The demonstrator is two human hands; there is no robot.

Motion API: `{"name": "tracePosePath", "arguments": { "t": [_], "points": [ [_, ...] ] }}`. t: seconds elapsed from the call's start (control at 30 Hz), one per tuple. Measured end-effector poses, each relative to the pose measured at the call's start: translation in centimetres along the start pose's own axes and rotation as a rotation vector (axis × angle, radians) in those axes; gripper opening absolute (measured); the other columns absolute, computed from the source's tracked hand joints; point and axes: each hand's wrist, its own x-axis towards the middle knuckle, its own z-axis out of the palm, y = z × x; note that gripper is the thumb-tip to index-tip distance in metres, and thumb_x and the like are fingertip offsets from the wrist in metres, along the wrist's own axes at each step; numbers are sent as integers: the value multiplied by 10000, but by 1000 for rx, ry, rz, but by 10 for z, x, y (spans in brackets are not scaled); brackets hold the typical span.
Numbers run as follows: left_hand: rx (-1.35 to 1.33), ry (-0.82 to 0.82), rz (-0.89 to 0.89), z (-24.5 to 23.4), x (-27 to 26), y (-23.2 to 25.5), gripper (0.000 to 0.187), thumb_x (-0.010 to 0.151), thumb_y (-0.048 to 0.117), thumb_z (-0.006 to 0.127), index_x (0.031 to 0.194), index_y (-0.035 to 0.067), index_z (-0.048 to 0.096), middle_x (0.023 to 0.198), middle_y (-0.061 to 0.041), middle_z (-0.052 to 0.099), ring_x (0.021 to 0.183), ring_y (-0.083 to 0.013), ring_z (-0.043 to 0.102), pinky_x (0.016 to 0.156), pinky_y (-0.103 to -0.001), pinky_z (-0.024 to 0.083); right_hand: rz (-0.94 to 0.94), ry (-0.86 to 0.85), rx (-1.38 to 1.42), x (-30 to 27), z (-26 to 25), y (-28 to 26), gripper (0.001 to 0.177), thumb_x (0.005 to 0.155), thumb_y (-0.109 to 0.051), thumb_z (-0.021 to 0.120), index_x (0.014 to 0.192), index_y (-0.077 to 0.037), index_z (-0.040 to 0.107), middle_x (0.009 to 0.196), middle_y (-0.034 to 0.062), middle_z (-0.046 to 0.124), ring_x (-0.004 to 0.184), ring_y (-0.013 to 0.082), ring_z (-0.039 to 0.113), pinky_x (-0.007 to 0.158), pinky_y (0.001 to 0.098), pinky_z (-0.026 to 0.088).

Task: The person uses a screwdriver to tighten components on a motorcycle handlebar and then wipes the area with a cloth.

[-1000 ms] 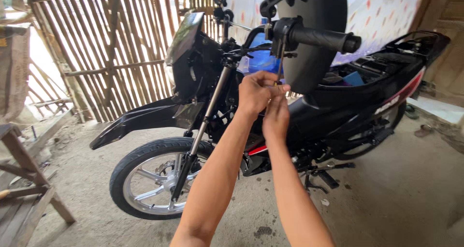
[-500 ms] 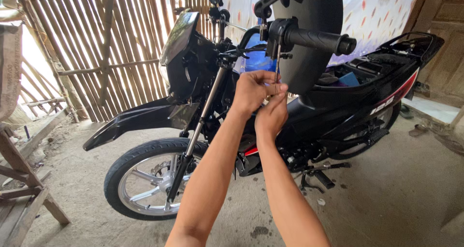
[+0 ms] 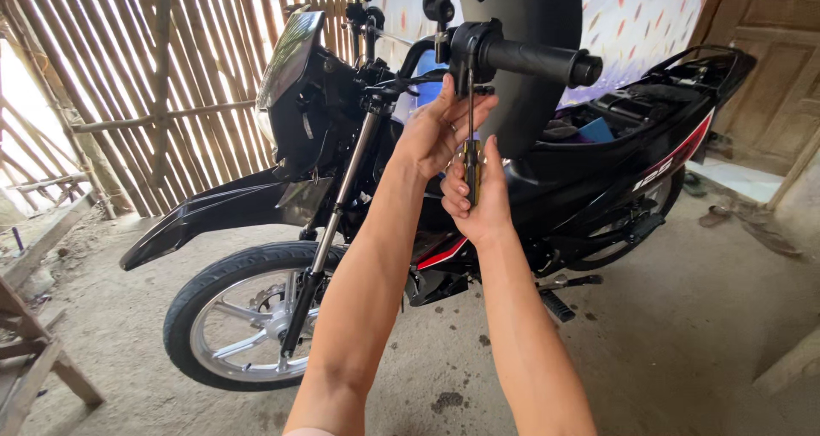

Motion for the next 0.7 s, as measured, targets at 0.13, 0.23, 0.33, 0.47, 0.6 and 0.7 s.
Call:
{"name": "tracePosePath", "arguments": {
  "t": [0.13, 0.23, 0.33, 0.47, 0.6, 0.7],
  "points": [
    [-93, -35, 40, 4, 5, -8, 605, 1037, 343, 560, 1282, -209, 523, 1305, -339, 624, 1162, -350, 686, 1005, -353, 595, 7, 36, -54, -1, -5, -10, 685, 1027, -689, 314, 766, -93, 530, 550, -11, 392, 395, 101, 332, 342, 233, 222],
    [-108, -40, 71, 4, 8, -11, 598, 1045, 328, 551, 1285, -219, 509, 1302, -362, 620, 1173, -370, 678, 1005, -365, 592, 13, 41, -63, 3, -12, -13, 688, 1030, -687, 309, 768, -90, 530, 550, -10, 396, 391, 105, 335, 343, 236, 227],
    [-120, -51, 95, 2, 9, -15, 600, 1058, 325, 544, 1311, -216, 501, 1307, -374, 611, 1179, -375, 670, 1018, -364, 589, 12, 25, -25, 6, -13, -5, 660, 1056, -669, 324, 779, -103, 521, 555, -6, 406, 392, 106, 344, 348, 230, 231],
    [-119, -78, 89, 6, 5, -12, 587, 1077, 330, 530, 1333, -198, 506, 1313, -353, 624, 1184, -359, 665, 1024, -352, 583, -156, 10, -38, -4, -1, 6, 462, 1082, -489, 459, 840, -103, 538, 602, 0, 437, 439, 103, 389, 388, 222, 272],
    [-66, 9, 123, 17, -6, -9, 547, 1059, 323, 519, 1311, -163, 535, 1287, -277, 644, 1192, -348, 672, 999, -367, 595, -676, 232, -585, -12, 12, 15, 248, 1065, -317, 574, 981, -83, 582, 724, -9, 524, 592, 69, 475, 522, 214, 361],
    [-67, 55, 127, 21, -9, -13, 525, 1065, 327, 520, 1303, -139, 557, 1278, -255, 654, 1193, -340, 668, 981, -358, 596, -1092, 358, -1215, -12, 11, 21, 289, 1131, -314, 532, 1033, -43, 556, 802, -12, 608, 711, 51, 585, 641, 196, 451]
  ]
}}
